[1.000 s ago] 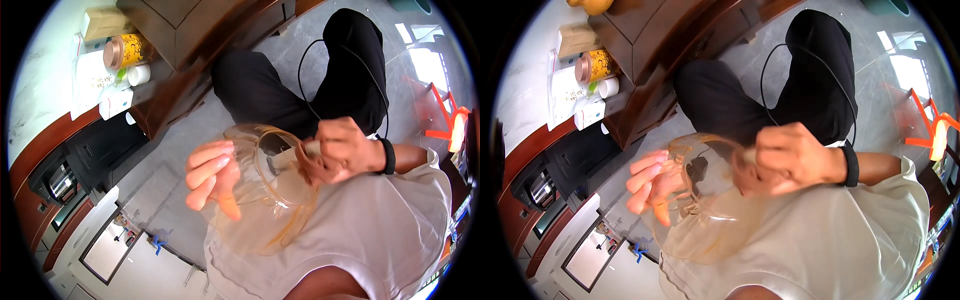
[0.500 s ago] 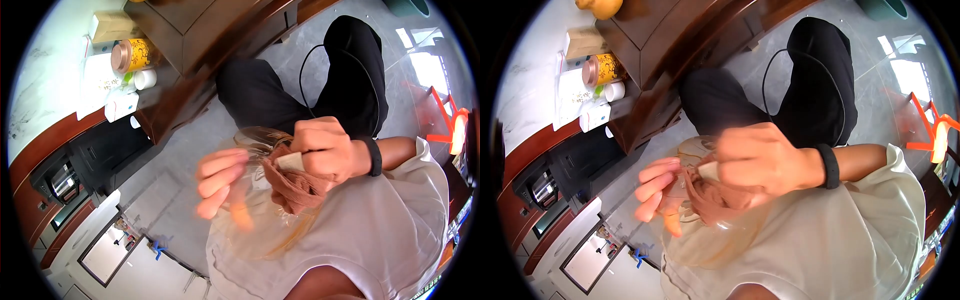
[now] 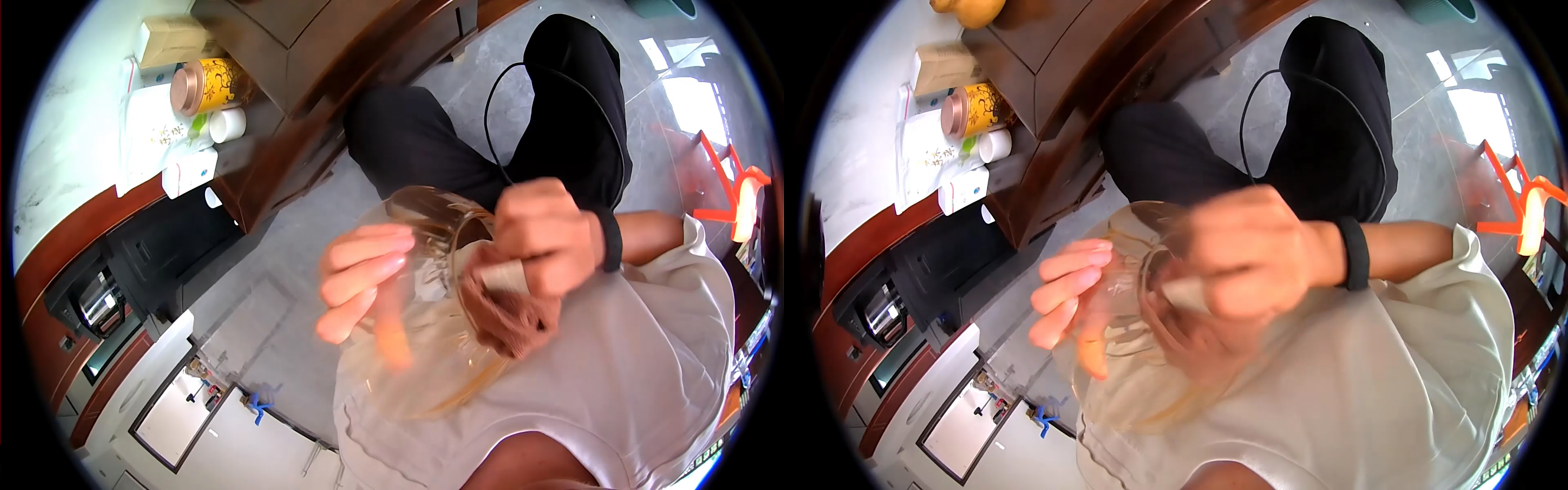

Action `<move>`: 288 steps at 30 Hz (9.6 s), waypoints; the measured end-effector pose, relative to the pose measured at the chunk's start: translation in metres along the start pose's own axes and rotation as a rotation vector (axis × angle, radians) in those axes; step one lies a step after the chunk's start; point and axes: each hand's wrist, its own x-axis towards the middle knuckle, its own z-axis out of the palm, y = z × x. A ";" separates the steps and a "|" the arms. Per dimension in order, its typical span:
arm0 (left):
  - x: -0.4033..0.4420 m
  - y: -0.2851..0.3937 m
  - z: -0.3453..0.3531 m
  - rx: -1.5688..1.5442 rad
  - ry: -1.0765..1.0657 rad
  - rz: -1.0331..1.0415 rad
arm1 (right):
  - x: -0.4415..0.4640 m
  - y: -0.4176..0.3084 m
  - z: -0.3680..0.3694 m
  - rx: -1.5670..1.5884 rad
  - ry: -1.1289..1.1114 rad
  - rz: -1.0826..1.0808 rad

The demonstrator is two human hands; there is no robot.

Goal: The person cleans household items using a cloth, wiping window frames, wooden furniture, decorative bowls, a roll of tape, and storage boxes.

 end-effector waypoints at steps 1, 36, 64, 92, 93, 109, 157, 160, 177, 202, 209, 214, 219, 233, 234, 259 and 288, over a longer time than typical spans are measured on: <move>-0.001 0.002 0.001 0.019 0.020 0.000 | 0.003 0.007 0.001 -0.002 -0.008 0.003; -0.037 0.030 -0.205 0.669 0.830 -1.364 | -0.039 0.017 -0.023 -0.044 -0.279 0.344; -0.046 0.026 -0.200 1.025 0.803 -1.028 | 0.060 0.115 -0.074 -0.271 0.024 0.526; -0.037 -0.007 -0.128 1.244 0.444 -1.113 | 0.068 0.180 -0.071 -0.313 0.015 0.568; -0.025 -0.010 -0.120 1.130 0.413 -1.044 | 0.069 0.179 -0.071 -0.310 0.015 0.585; 0.178 -0.265 0.010 0.360 -0.057 -1.316 | 0.078 0.174 -0.072 -0.423 -0.064 0.648; 0.029 -0.007 -0.012 -0.568 0.605 -0.830 | 0.044 0.091 -0.123 0.172 0.005 0.605; 0.022 -0.005 -0.012 -0.267 0.556 -0.874 | 0.055 0.079 -0.110 0.152 -0.049 0.580; -0.025 -0.015 0.063 0.148 0.490 -0.780 | 0.065 0.078 -0.007 -0.610 -0.440 0.303; -0.001 0.000 0.067 0.144 0.558 -0.726 | 0.053 0.086 0.000 -0.652 -0.224 0.228; -0.020 0.003 0.057 0.186 0.374 -0.637 | 0.065 0.097 -0.031 -0.851 -0.215 0.214; -0.014 0.004 0.054 0.214 0.388 -0.550 | 0.037 0.083 -0.029 -0.901 -0.415 0.148; -0.015 0.002 0.046 0.389 0.292 -0.463 | 0.026 0.063 -0.017 -0.705 -0.520 0.281; -0.008 -0.009 0.044 0.423 0.292 -0.265 | -0.001 0.039 -0.033 -0.202 -0.593 0.542; -0.007 -0.007 0.041 0.439 0.235 -0.256 | 0.000 0.040 -0.030 -0.188 -0.583 0.540; -0.027 0.007 0.064 0.370 0.197 -0.651 | 0.008 0.047 -0.003 0.024 -0.275 0.710; -0.042 0.006 0.071 0.049 0.363 -1.297 | 0.014 0.073 -0.109 -1.163 -0.607 0.092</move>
